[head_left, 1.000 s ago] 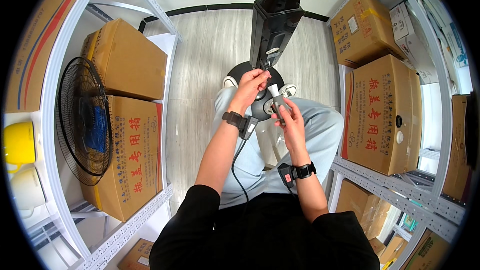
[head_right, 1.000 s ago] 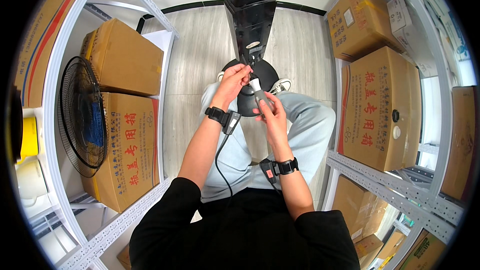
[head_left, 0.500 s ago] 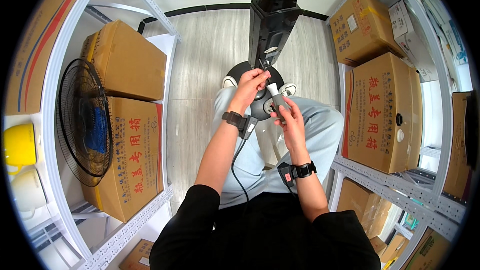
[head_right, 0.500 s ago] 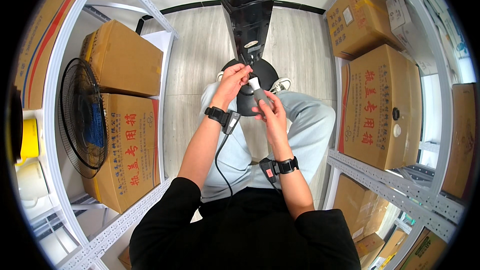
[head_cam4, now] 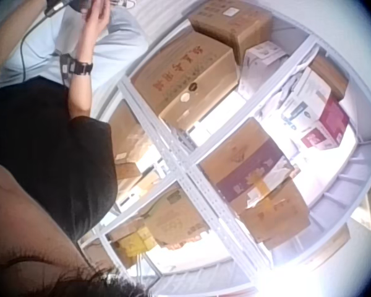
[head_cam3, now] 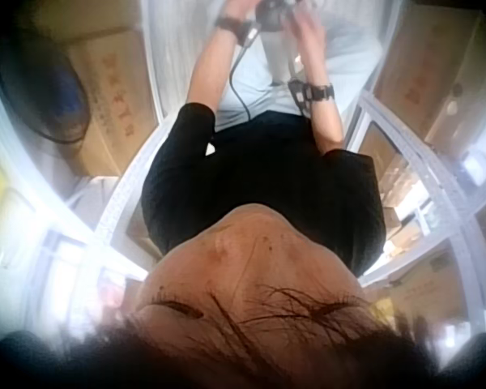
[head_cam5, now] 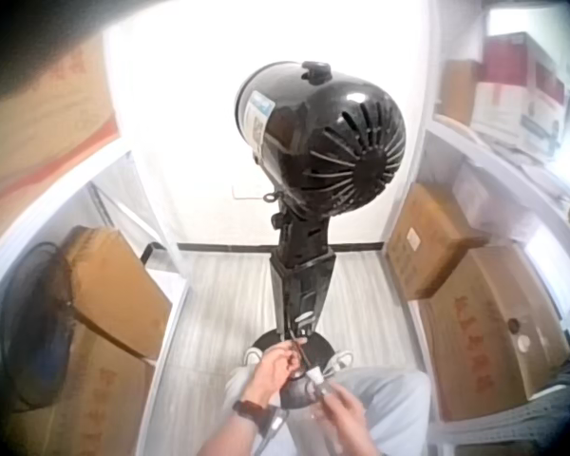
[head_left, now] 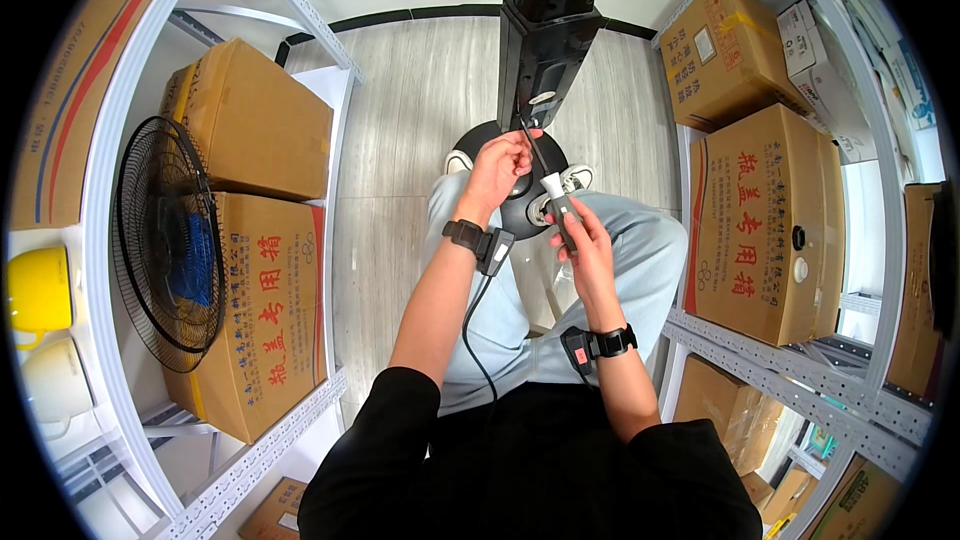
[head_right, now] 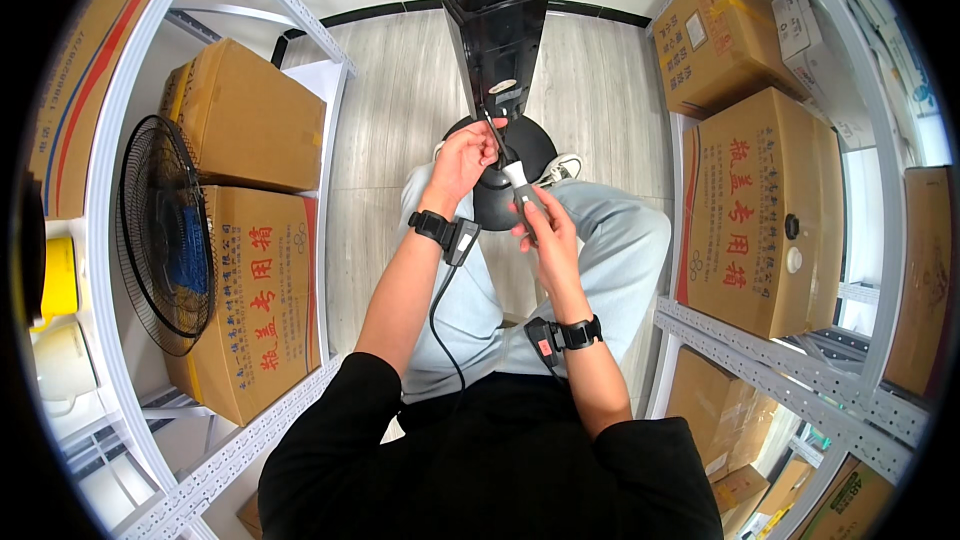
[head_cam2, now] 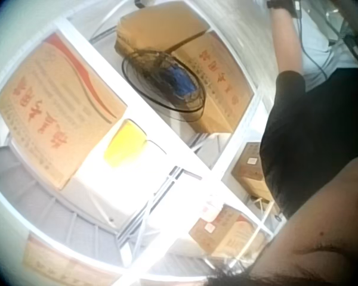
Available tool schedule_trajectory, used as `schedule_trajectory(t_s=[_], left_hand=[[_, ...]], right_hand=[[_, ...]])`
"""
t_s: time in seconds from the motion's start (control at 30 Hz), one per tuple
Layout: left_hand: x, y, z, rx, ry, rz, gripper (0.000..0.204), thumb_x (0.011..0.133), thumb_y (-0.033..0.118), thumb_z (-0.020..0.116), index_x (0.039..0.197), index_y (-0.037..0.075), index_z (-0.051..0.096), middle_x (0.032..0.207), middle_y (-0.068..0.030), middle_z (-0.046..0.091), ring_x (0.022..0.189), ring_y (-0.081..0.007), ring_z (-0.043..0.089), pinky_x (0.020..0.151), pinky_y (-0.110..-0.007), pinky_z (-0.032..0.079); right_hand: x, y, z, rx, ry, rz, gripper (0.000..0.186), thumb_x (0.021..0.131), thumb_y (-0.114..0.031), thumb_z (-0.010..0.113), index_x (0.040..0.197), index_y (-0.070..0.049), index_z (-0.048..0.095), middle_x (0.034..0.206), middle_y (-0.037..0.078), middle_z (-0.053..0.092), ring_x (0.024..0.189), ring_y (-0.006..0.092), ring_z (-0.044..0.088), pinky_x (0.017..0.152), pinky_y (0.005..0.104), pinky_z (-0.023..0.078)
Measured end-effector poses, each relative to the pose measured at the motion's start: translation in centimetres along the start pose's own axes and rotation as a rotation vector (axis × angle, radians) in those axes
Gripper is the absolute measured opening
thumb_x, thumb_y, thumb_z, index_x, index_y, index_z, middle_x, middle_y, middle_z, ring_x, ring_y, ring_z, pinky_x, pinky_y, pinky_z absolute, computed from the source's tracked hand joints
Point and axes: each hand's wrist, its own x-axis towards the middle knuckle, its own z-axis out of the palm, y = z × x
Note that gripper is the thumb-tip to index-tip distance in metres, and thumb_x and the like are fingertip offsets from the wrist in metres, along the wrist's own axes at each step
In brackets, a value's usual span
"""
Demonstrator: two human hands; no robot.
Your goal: The person sits on the floor and uses a screwdriver to remove screws from a standing fan. They detach the fan head, open the control box, and manipulate internal wires and components. The person then reattaches the fan head and continues adjusting the base.
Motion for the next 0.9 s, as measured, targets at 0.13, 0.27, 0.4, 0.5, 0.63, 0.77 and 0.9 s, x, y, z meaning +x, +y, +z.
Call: schedule_trajectory(t_s=[0.13,0.27,0.4,0.5,0.63,0.77,0.9], left_hand=[[-0.1,0.0,0.6,-0.034,0.066,0.018,0.036,0.082,0.009,0.048,0.113,-0.009,0.057,0.074,0.0009,0.049,0.065,-0.0078,0.043,0.058,-0.022,0.033],[0.0,-0.1,0.5,-0.079,0.092,0.047,0.036,0.090,0.019,0.051,0.112,-0.009,0.056,0.073,0.0003,0.049,0.066,-0.0089,0.044,0.057,-0.023,0.034],[0.3,-0.7,-0.5,0.132,0.168,0.100,0.033,0.095,0.026,0.053,0.101,-0.006,0.059,0.072,0.0012,0.048,0.062,-0.0087,0.042,0.053,-0.024,0.033],[0.4,-0.7,-0.9,0.036,0.201,0.134,0.026,0.094,0.019,0.051,0.097,-0.005,0.060,0.072,0.0002,0.048,0.061,-0.0098,0.043,0.052,-0.025,0.033],[0.3,-0.7,-0.7,-0.020,0.233,0.064,0.023,0.092,0.015,0.049,0.096,-0.005,0.059,0.073,-0.0024,0.049,0.062,-0.0116,0.044,0.053,-0.025,0.034],[0.5,-1.1,-0.9,-0.056,0.253,0.004,0.021,0.091,0.015,0.050,0.096,-0.003,0.059,0.078,-0.0039,0.053,0.067,-0.0135,0.050,0.057,-0.025,0.039],[0.5,-1.0,-0.9,0.042,0.267,-0.009,0.016,0.092,0.012,0.052,0.099,-0.001,0.059,0.086,-0.0064,0.057,0.076,-0.0160,0.056,0.063,-0.026,0.044]], right_hand=[[-1.0,0.1,-0.9,-0.034,0.000,0.004,0.038,0.095,-0.017,0.054,0.130,-0.002,0.049,0.101,0.009,0.067,0.069,0.0077,0.059,0.052,0.0194,0.044],[-1.5,0.1,-1.0,-0.033,0.002,0.007,0.040,0.095,-0.017,0.054,0.130,-0.001,0.048,0.100,0.009,0.067,0.068,0.0078,0.059,0.052,0.0194,0.044],[-1.8,0.5,-1.6,-0.117,0.002,-0.021,0.040,0.094,-0.017,0.055,0.129,0.000,0.049,0.098,0.009,0.067,0.068,0.0074,0.058,0.050,0.0191,0.043],[-1.9,0.0,-2.3,-0.164,0.042,-0.060,0.039,0.093,-0.017,0.057,0.128,0.001,0.050,0.097,0.009,0.067,0.067,0.0069,0.057,0.049,0.0190,0.043],[-0.8,-1.4,-3.1,-0.159,0.143,-0.126,0.039,0.092,-0.017,0.058,0.127,0.001,0.052,0.097,0.009,0.067,0.065,0.0064,0.056,0.048,0.0190,0.042],[0.5,-2.7,-2.8,-0.181,0.163,-0.151,0.038,0.092,-0.017,0.058,0.126,0.001,0.052,0.096,0.008,0.066,0.063,0.0061,0.056,0.048,0.0189,0.042],[1.5,-2.9,-2.6,-0.178,0.155,-0.158,0.038,0.093,-0.017,0.058,0.126,0.000,0.053,0.096,0.007,0.066,0.063,0.0061,0.056,0.049,0.0187,0.041]])
